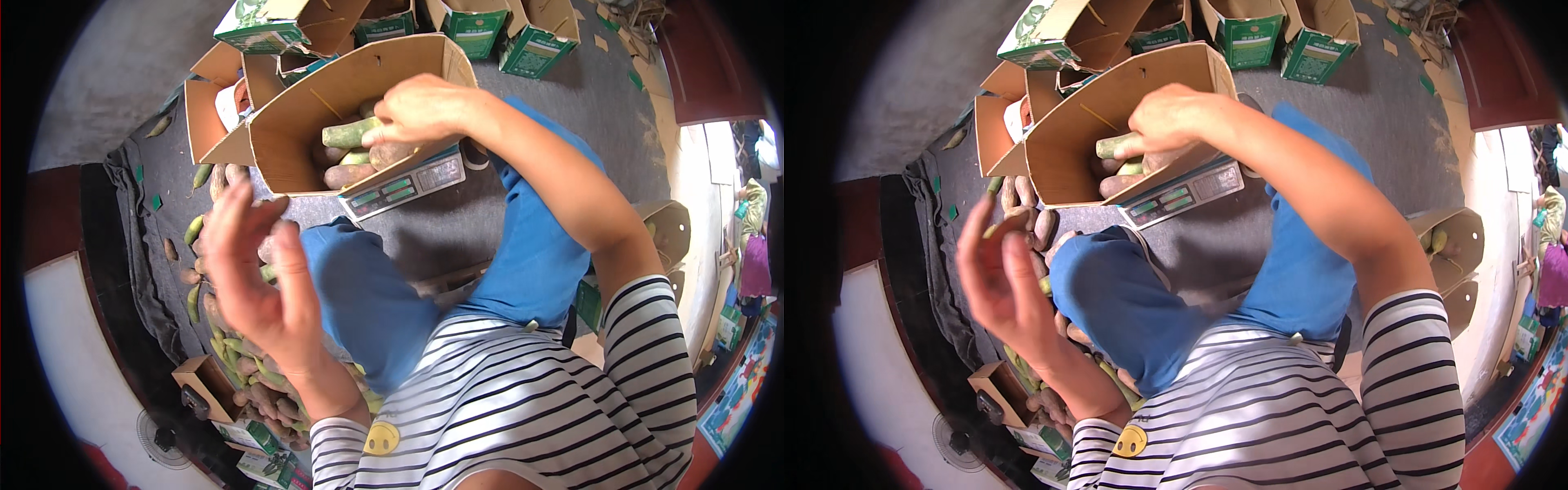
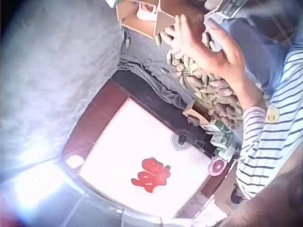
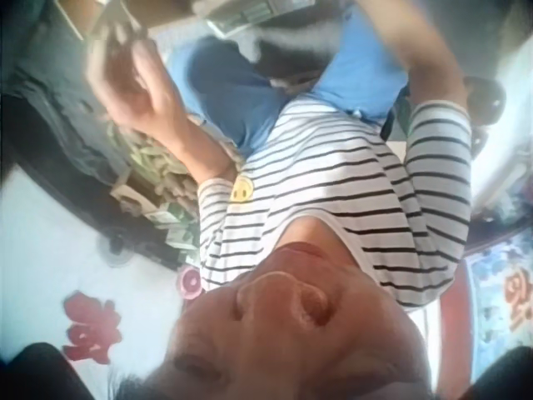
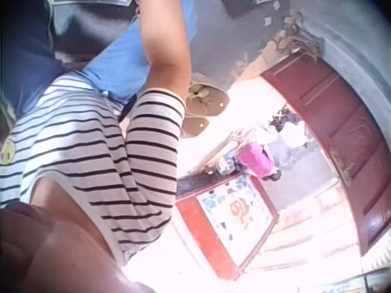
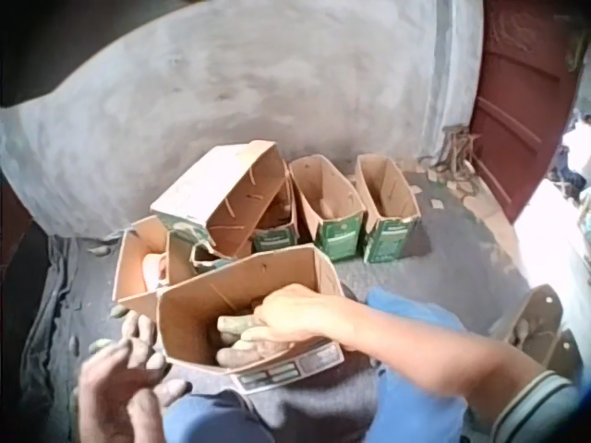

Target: The person packs root vegetables by hand from the floor into cardboard boxes resting on a digital scale.

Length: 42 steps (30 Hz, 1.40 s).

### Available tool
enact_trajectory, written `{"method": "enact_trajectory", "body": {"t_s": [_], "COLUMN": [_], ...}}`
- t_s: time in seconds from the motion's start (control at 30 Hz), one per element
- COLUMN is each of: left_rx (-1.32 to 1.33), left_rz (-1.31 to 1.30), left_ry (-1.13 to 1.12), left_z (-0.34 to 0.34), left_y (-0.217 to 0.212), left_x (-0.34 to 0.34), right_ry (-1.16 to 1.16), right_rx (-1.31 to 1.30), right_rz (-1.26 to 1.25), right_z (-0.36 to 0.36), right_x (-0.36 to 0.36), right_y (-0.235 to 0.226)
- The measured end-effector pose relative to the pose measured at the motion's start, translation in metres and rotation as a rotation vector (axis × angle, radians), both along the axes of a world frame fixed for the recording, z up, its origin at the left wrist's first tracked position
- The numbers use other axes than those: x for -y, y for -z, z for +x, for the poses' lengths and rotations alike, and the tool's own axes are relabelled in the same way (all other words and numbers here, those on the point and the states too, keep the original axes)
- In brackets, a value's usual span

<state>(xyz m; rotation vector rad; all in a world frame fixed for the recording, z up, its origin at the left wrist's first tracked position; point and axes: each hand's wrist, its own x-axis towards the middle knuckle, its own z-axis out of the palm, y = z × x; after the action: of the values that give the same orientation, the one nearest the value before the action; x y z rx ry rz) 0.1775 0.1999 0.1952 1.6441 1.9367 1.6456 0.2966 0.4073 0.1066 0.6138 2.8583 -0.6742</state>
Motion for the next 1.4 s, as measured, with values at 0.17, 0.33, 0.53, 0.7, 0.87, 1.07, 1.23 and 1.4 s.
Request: {"method": "enact_trajectory", "body": {"t_s": [0.17, 0.33, 0.53, 0.7, 0.87, 1.07, 1.23, 1.4], "left_rx": [0.111, 0.089, 0.073, -0.085, -0.101, -0.151, -0.165, -0.207], "left_rz": [0.113, 0.160, -0.030, -0.182, -0.178, -0.157, -0.149, -0.140], "left_ry": [-0.009, 0.130, 0.219, 0.041, -0.008, -0.013, -0.089, -0.045], "left_z": [0.026, 0.040, 0.014, -0.005, -0.010, -0.023, -0.043, -0.052], "left_y": [-0.022, -0.027, 0.015, 0.048, 0.058, 0.059, 0.057, 0.066], "left_x": [-0.037, -0.064, -0.105, -0.107, -0.117, -0.114, -0.107, -0.104], "right_ry": [0.030, 0.091, -0.068, -0.126, -0.218, -0.232, 0.000, 0.118], "right_rx": [0.012, 0.118, 0.165, 0.346, 0.407, 0.435, 0.116, -0.221], "right_rz": [0.267, 0.327, 0.008, -0.157, -0.076, -0.031, 0.052, 0.200], "right_z": [0.008, 0.011, -0.005, -0.034, -0.055, -0.043, -0.015, -0.017], "right_x": [-0.009, -0.013, -0.006, 0.002, 0.004, -0.010, -0.027, -0.018], "right_y": [0.010, 0.018, 0.039, 0.065, 0.087, 0.088, 0.072, 0.049]}}
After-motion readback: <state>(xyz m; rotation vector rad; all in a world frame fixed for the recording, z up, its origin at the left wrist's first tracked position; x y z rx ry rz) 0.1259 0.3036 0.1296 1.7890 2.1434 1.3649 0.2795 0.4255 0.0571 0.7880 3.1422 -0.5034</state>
